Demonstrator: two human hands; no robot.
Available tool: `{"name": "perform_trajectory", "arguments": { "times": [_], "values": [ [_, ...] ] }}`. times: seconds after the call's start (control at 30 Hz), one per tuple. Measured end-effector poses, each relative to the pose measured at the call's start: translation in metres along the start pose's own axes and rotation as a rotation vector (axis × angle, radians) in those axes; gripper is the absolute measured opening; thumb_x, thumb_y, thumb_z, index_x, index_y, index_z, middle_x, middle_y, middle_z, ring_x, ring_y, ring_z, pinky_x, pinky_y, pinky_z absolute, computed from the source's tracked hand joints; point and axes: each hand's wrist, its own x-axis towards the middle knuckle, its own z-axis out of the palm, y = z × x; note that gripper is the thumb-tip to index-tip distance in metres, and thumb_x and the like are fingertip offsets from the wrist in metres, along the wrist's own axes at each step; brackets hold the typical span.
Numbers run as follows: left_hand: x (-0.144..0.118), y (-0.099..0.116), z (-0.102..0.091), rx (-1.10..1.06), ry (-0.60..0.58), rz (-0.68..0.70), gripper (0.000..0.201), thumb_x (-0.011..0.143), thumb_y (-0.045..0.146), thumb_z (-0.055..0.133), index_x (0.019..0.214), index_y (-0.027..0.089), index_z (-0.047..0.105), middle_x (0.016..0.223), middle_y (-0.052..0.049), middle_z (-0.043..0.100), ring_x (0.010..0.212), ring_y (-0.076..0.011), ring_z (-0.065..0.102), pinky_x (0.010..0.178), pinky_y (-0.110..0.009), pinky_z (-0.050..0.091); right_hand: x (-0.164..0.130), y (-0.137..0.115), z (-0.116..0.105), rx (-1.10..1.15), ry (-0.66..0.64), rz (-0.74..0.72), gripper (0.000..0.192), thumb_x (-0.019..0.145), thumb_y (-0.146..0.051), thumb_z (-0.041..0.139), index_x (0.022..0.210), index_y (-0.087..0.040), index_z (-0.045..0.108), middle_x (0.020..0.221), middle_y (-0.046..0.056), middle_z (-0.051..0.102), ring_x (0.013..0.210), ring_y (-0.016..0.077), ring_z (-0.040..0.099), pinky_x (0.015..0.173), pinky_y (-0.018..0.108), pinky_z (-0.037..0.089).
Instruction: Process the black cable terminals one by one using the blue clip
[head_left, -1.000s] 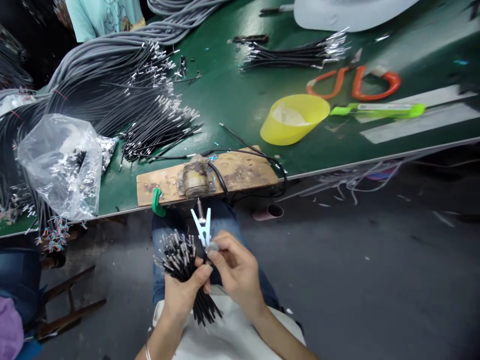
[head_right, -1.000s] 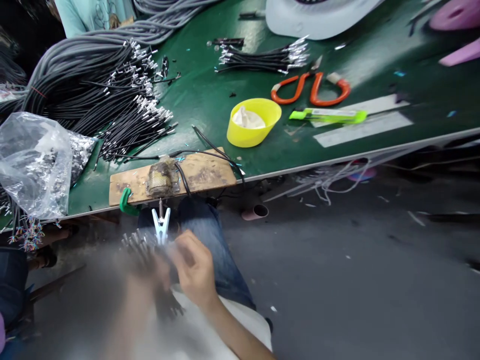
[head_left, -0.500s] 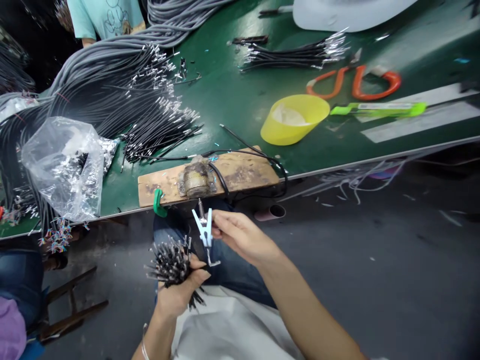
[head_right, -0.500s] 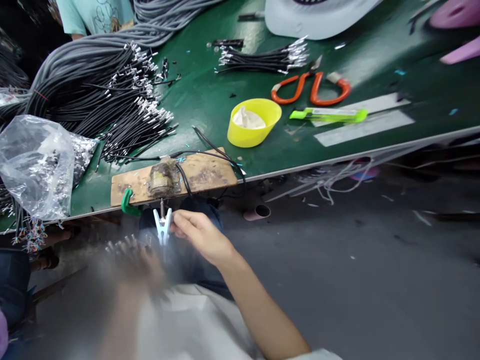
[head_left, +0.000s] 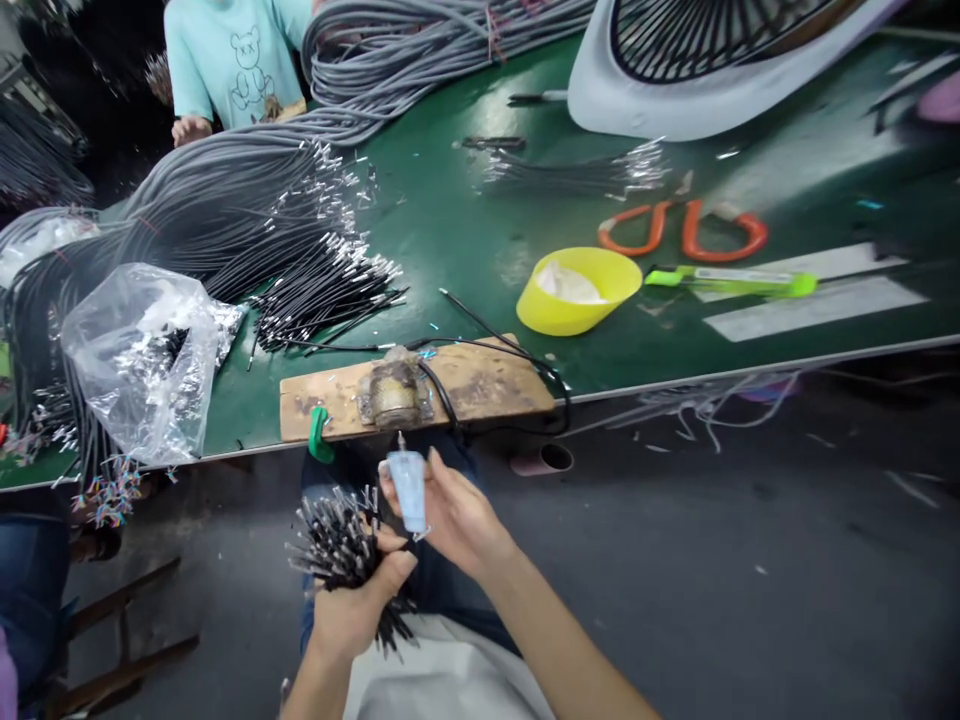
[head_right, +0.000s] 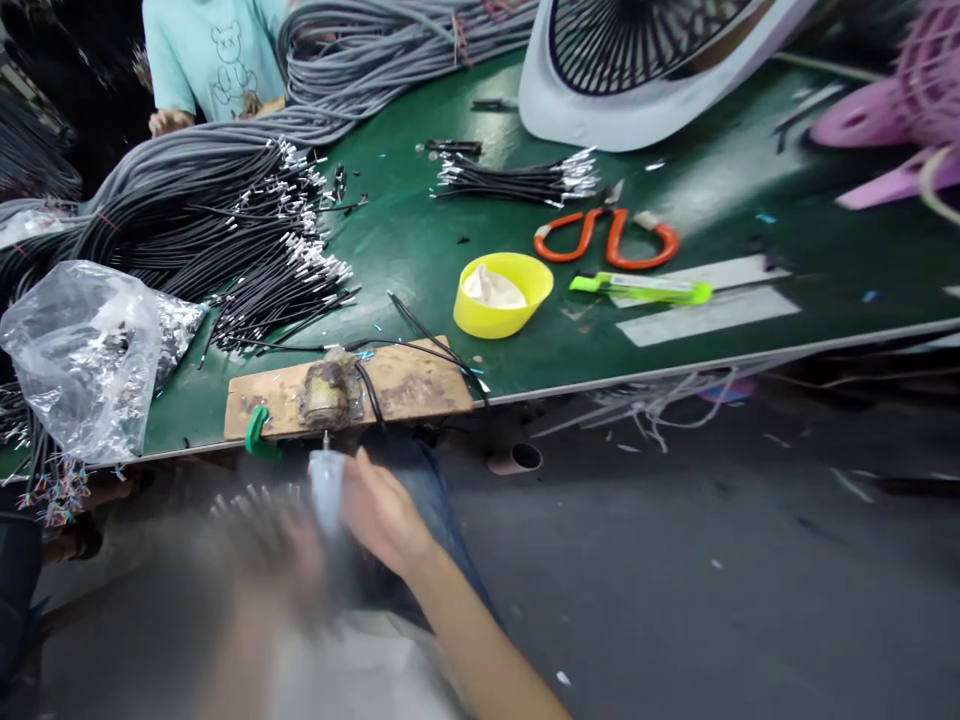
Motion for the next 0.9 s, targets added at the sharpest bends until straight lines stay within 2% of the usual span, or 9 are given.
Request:
{"name": "perform_trajectory", "arguments": {
  "times": [0.1,0.2,0.37,0.47,0.6,0.7,0.77,0.83,0.9],
  "values": [
    [-0.003,-0.001,-0.001,-0.004,0.014,-0.020,0.009,0.060,0.029,0.076,0.063,0.021,0.072,0.072,-0.004,0.066,0.075,-0.0227,0.059,0.082,-0.037,0.046,-0.004,0.006,-0.018,-0.033,0.067,-0.029,0.037,0.067,-0.055,0.065,0.072,-0.018,0.067,0.059,0.002,0.058,0.054,0.0136,0.050,0.052,0.026,0.041],
    [-0.009,-0.001,-0.002,-0.009,-0.001,-0.055,0.010,0.058,0.028,0.077,0.063,0.020,0.073,0.072,-0.004,0.067,0.074,-0.0216,0.060,0.079,-0.035,0.046,-0.018,0.010,-0.029,-0.196,0.128,-0.180,0.034,0.069,-0.052,0.065,0.065,-0.018,0.063,0.055,-0.001,0.050,0.051,0.0113,0.043,0.049,0.024,0.037],
    [-0.016,-0.004,-0.004,-0.021,-0.040,-0.146,0.011,0.056,0.029,0.077,0.059,0.019,0.073,0.064,-0.003,0.065,0.063,-0.0183,0.057,0.070,-0.032,0.048,-0.047,0.005,-0.015,-0.757,0.053,-0.422,0.032,0.073,-0.046,0.062,0.058,-0.018,0.056,0.054,-0.001,0.046,0.052,0.0129,0.041,0.048,0.026,0.032],
    [-0.016,-0.005,-0.004,-0.079,-0.054,-0.198,0.019,0.062,0.036,0.074,0.070,0.019,0.073,0.053,-0.001,0.059,0.050,-0.0130,0.050,0.053,-0.027,0.045,-0.049,0.001,-0.005,-1.052,0.160,-0.529,0.027,0.080,-0.029,0.055,0.055,-0.019,0.054,0.051,-0.002,0.042,0.049,0.0121,0.038,0.047,0.025,0.030],
    [-0.017,-0.003,-0.004,-0.182,-0.126,-0.260,0.032,0.062,0.049,0.070,0.065,0.017,0.068,0.054,-0.003,0.058,0.037,-0.0068,0.039,0.037,-0.022,0.032,-0.037,0.007,-0.004,-1.144,0.206,-0.562,0.028,0.076,-0.024,0.058,0.050,-0.019,0.048,0.048,-0.004,0.038,0.045,0.0102,0.035,0.044,0.024,0.028],
    [-0.018,0.000,-0.002,-0.183,-0.155,-0.293,0.029,0.060,0.045,0.073,0.058,0.017,0.065,0.045,-0.001,0.053,0.034,-0.0067,0.036,0.035,-0.022,0.030,-0.034,0.010,-0.005,-1.140,0.259,-0.645,0.034,0.075,-0.025,0.061,0.047,-0.020,0.044,0.046,-0.005,0.037,0.044,0.0100,0.035,0.044,0.024,0.028],
    [-0.019,0.002,-0.001,-0.156,-0.135,-0.272,0.023,0.058,0.038,0.076,0.060,0.017,0.066,0.045,0.000,0.054,0.040,-0.0104,0.045,0.042,-0.024,0.039,-0.038,0.007,-0.003,-1.141,0.151,-0.678,0.028,0.077,-0.028,0.061,0.052,-0.020,0.051,0.049,-0.003,0.044,0.049,0.0124,0.041,0.048,0.025,0.033],
    [-0.017,0.002,0.000,-0.139,-0.115,-0.237,0.021,0.056,0.032,0.078,0.065,0.016,0.068,0.060,-0.003,0.063,0.057,-0.0161,0.057,0.060,-0.029,0.048,-0.043,0.003,0.000,-1.163,-0.022,-0.659,0.019,0.079,-0.027,0.058,0.062,-0.019,0.058,0.055,0.000,0.051,0.057,0.0152,0.046,0.054,0.028,0.038],
    [-0.015,0.001,0.001,-0.146,-0.107,-0.231,0.022,0.055,0.030,0.078,0.069,0.015,0.068,0.072,-0.004,0.067,0.069,-0.0186,0.060,0.070,-0.030,0.048,-0.047,0.001,0.002,-1.203,-0.076,-0.643,0.017,0.082,-0.022,0.054,0.066,-0.019,0.059,0.059,0.001,0.053,0.061,0.0163,0.047,0.058,0.029,0.039]
  ]
}}
